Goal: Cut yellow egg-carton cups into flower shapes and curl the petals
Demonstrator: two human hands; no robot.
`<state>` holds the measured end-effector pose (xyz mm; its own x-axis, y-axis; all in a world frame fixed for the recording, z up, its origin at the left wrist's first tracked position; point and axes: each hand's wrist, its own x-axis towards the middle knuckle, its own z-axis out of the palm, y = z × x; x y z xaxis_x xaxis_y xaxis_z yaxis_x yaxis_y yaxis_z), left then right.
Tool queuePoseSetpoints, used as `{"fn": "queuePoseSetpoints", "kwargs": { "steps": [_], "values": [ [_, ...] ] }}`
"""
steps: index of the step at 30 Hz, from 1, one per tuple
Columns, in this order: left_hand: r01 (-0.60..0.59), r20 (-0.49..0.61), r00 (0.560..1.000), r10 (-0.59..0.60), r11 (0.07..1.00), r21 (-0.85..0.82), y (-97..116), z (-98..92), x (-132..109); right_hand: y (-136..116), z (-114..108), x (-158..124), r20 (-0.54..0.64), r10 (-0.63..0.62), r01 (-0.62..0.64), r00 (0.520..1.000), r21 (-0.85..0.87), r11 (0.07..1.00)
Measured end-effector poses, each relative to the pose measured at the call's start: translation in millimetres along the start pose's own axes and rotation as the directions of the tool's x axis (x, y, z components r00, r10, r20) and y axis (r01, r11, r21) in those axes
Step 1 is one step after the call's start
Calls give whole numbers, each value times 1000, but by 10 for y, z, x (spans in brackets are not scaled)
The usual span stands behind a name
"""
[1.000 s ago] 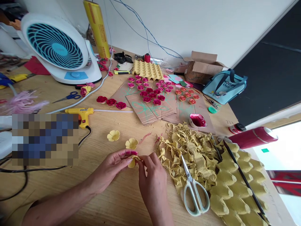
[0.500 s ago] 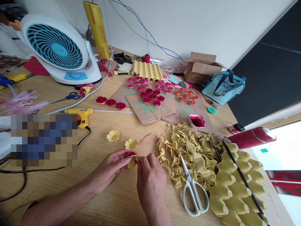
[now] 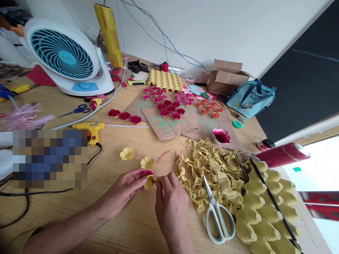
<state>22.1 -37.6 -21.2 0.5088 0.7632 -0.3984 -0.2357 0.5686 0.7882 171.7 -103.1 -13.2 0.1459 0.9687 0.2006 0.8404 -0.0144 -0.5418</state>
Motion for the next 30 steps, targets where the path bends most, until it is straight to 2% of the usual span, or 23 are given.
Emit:
{"fn": "queuePoseSetpoints", "kwargs": {
  "steps": [3, 11, 16, 18, 22, 25, 27, 30],
  "values": [
    [2, 18, 1000, -1, 1000, -23, 12, -3, 0, -8, -3, 1, 1, -20, 20, 1000, -30, 999],
    [-20, -6, 1000, 20, 999, -30, 33, 18, -10, -13, 9, 4, -11, 24, -24, 1000, 20, 1000],
    [9, 39, 999, -7, 998, -59, 22, 3, -3, 3, 30, -4, 7, 11, -11, 1000, 1, 1000],
    [14, 49, 999, -10, 997, -72, 25, -11, 2, 3, 7, 0, 24, 32, -33, 999, 67, 997],
    [58, 99, 994, -43, 987, -151, 53, -39, 5, -3, -128, 25, 62, 67, -83, 996, 316, 945],
    [118, 138, 986, -91, 971, -206, 57, -71, 9, 26, -215, 45, 21, 84, -85, 996, 404, 911],
    [138, 162, 982, -100, 962, -237, 42, -99, 19, 68, -220, 55, -22, 90, -75, 996, 371, 926],
    [143, 192, 977, -94, 955, -262, 16, -135, 38, 136, -160, 57, -50, 86, -72, 995, 229, 971]
  ]
}}
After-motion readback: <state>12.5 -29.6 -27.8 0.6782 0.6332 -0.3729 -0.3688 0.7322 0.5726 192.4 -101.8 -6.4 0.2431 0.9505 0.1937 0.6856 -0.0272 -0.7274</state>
